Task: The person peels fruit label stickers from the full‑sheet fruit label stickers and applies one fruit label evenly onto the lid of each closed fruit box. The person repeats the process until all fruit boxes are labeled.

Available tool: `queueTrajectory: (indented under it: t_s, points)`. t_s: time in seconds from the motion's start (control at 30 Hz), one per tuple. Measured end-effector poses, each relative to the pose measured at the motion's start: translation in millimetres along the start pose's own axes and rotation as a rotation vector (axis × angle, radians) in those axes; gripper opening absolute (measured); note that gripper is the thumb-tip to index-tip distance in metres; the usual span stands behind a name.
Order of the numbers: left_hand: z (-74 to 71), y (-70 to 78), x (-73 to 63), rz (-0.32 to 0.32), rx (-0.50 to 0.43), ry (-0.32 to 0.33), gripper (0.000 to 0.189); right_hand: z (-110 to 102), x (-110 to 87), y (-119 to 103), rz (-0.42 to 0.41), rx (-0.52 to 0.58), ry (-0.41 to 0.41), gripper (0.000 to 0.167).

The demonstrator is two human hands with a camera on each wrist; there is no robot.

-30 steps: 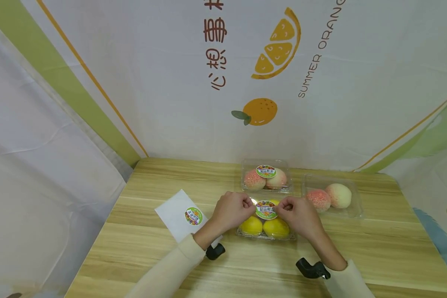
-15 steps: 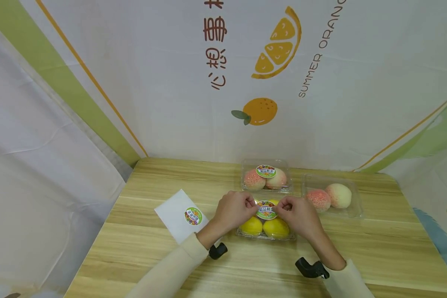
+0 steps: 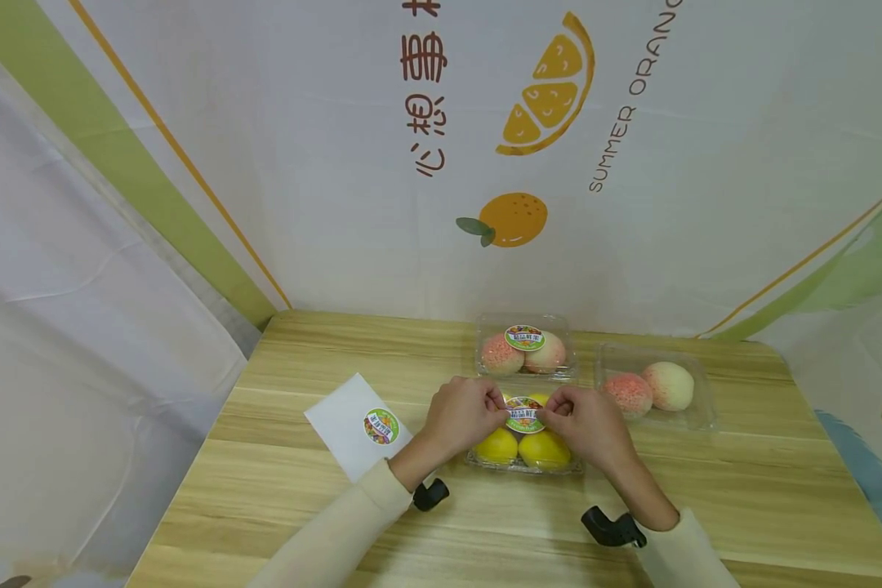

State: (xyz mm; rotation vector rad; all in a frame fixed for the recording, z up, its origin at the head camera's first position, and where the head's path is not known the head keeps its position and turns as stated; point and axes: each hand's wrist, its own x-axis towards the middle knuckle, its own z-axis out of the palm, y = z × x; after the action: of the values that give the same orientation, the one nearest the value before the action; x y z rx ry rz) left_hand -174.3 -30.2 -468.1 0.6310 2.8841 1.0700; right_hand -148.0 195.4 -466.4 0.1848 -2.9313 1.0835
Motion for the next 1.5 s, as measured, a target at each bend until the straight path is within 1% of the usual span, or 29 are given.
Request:
queueTrajectory:
  t_s: [0.17, 0.47, 0.6, 0.83, 0.9, 0.93, 1.0, 1.07, 1.13, 1.23, 1.33, 1.43, 1.5]
  points:
    - [0.0, -0.5, -0.4, -0.001, 0.006, -0.005, 0.02, 1, 0.8, 1, -0.005, -0.015, 0.008, 0.019]
    - [-0.8, -0.3, -0.2, -0.005, -0.001, -0.011, 0.019, 0, 2.2, 1, 0.018, 0.0, 0.005, 0.023]
    - [-1.3, -0.3, -0.2, -0.005, 0.001, -0.011, 0.02, 0, 2.2, 1, 0.019, 0.006, 0.008, 0.022]
    - [-3.6, -1.5, -2.7, 0.012, 0.016, 0.003, 0.019, -2, -0.4, 2, -0.027, 0.034, 0.027, 0.016]
    - [-4.3, -1.9, -5.1, 0.039, 0.027, 0.022, 0.018, -2, -1.9, 3, -0.067, 0.035, 0.042, 0.014]
    - [-4.6, -1.9, -6.6, 0.065, 0.04, 0.036, 0.017, -2, -2.8, 3, -0.098, 0.03, 0.054, 0.012]
    - [-5.2, -1.4, -10.6, 0.135, 0.089, 0.062, 0.011, -1, -6.0, 3, -0.184, -0.005, 0.079, 0.008]
    - [-5.4, -0.4, -14.8, 0.215, 0.173, 0.081, 0.009, 0, -9.8, 2, -0.301, -0.061, 0.107, 0.006]
    - [-6.1, 1.7, -19.6, 0.286, 0.281, 0.08, 0.018, 1, -15.0, 1, -0.421, -0.147, 0.126, 0.013]
    - [-6.8, 6.3, -26.7, 0.349, 0.438, 0.033, 0.035, 2, -22.9, -1, -0.555, -0.271, 0.116, 0.031]
    - [-7.0, 10.8, -34.2, 0.38, 0.559, -0.044, 0.048, 4, -29.5, -2, -0.63, -0.387, 0.069, 0.046]
    - [-5.2, 12.2, -39.7, 0.406, 0.647, -0.1, 0.056, 6, -33.6, -1, -0.664, -0.476, 0.029, 0.055]
    - [-3.6, 11.7, -42.1, 0.419, 0.689, -0.119, 0.057, 8, -34.8, -1, -0.669, -0.511, 0.007, 0.06]
